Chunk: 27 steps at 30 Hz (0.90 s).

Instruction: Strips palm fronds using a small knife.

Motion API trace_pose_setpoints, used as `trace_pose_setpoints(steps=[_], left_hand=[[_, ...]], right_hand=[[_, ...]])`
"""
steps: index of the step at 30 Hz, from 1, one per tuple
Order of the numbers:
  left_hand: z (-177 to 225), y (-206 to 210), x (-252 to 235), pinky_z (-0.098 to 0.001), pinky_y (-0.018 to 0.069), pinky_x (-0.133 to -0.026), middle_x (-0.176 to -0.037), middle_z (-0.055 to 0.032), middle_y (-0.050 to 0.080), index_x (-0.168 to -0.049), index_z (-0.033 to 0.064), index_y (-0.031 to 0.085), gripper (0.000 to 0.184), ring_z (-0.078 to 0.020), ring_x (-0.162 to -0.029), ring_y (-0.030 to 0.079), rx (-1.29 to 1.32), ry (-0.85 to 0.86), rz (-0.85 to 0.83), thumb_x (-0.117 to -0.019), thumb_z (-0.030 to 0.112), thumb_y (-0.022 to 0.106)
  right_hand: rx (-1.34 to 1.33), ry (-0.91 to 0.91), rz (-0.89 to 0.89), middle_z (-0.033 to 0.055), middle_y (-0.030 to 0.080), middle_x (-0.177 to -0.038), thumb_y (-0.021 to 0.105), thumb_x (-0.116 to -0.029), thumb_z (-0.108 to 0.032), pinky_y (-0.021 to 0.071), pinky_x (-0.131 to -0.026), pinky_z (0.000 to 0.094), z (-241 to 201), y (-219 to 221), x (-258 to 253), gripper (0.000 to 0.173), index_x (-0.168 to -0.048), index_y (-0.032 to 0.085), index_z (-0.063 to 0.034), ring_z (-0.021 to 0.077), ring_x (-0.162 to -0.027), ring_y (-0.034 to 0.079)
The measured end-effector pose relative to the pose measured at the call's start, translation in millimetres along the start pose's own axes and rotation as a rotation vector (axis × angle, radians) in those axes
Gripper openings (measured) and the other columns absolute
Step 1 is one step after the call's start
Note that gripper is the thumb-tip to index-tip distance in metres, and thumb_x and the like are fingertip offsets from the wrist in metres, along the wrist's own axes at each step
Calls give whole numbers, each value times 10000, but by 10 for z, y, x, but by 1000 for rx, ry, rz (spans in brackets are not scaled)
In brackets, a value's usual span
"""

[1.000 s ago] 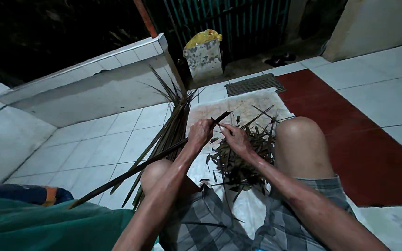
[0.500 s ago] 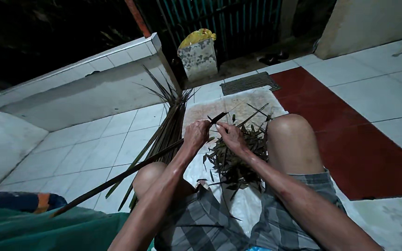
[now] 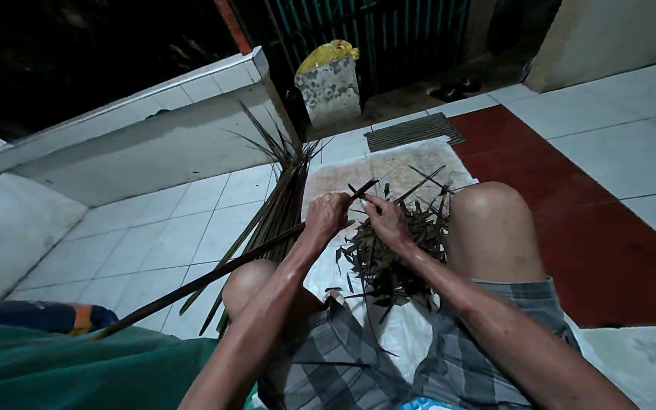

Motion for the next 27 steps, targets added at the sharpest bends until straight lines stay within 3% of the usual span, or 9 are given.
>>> trace_pose_setpoints(steps=[13,17,19,22,27], left_hand=[[-149,107,-86,-564,561,-770,-901,-115,723,-1054,133,743,262,-320,-879,709,8,4,-50,-1065,311,551],[-41,-75,100,-598,547,-751,-907,-170,705,-1045,80,733,214,-371,-857,690,117,-55,-58,-1052,236,587],[-55,-99,115,-619,554,-796,-934,-179,702,-1059,51,723,233,-379,-893,691,129,-46,-71,-1067,221,563],[-292,110,-157,-557,559,-713,-809,-94,709,-987,121,737,292,-292,-779,699,77,-62,-59,-1061,324,542],[-272,150,-195,-555,557,-700,-820,-107,698,-970,124,733,292,-305,-788,695,30,-63,-79,-1062,330,548]], right_hand=[[61,-39,38,94,750,-990,509,-1063,-476,548,-776,560,40,49,36,393,-1365,679,-289,289,-863,705],[-14,-17,-19,110,741,-1008,479,-1081,-444,546,-796,556,38,97,93,400,-1365,674,-241,288,-873,698],[-30,-42,-43,121,733,-996,473,-1089,-412,545,-790,552,39,118,108,396,-1364,671,-207,290,-853,691],[39,2,-25,110,738,-985,489,-1077,-446,539,-779,571,25,62,110,385,-1364,674,-269,306,-858,693],[113,23,-16,93,747,-1016,500,-1067,-469,537,-799,572,20,22,120,372,-1359,676,-319,304,-906,698]])
Point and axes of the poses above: each hand's wrist, its own x-axis away from the middle knuckle, its own y-axis out of the palm, z = x × y, the point moved 7 cm from there along -x, towards the middle knuckle
